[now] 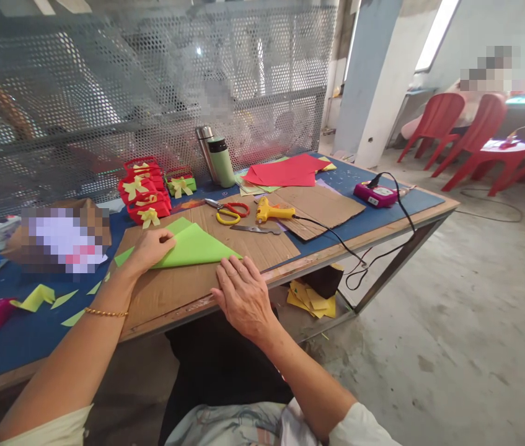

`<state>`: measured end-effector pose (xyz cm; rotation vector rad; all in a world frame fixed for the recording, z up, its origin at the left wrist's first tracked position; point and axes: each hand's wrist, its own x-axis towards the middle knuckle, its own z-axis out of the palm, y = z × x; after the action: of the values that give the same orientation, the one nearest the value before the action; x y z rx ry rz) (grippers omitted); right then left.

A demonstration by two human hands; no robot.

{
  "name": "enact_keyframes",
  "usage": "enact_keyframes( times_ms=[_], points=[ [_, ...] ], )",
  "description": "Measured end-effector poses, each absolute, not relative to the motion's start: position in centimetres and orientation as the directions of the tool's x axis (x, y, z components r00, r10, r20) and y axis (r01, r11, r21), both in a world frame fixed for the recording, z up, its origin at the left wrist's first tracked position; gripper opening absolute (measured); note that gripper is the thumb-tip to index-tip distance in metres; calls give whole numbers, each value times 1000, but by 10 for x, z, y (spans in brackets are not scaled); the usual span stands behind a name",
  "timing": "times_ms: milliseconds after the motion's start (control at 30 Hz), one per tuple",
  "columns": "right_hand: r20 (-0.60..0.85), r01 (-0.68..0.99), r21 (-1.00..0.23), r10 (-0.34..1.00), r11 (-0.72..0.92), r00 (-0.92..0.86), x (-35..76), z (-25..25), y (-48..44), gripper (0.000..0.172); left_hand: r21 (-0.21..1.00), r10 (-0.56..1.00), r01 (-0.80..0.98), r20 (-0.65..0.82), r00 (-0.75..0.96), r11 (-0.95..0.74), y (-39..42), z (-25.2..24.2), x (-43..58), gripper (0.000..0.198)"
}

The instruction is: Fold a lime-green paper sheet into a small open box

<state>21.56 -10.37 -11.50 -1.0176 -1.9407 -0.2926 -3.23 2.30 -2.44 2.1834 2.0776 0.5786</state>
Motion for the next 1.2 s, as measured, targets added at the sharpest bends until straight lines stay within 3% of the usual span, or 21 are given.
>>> enact_keyframes(
  times_ms=[200, 600, 1200],
  points=[
    [787, 756, -199, 561, 623, -256, 215, -112, -105, 38, 294, 971, 951, 237, 21, -92, 23, -25, -32, 20],
    [736, 784, -207, 621, 585, -269, 214, -107, -106, 41, 170, 990, 985, 139, -7, -17, 19, -19, -28, 22],
    [765, 794, -184, 591, 580, -255, 214, -107, -107, 37, 170, 988, 985, 154, -13, -14, 19, -19, -27, 26]
  ],
)
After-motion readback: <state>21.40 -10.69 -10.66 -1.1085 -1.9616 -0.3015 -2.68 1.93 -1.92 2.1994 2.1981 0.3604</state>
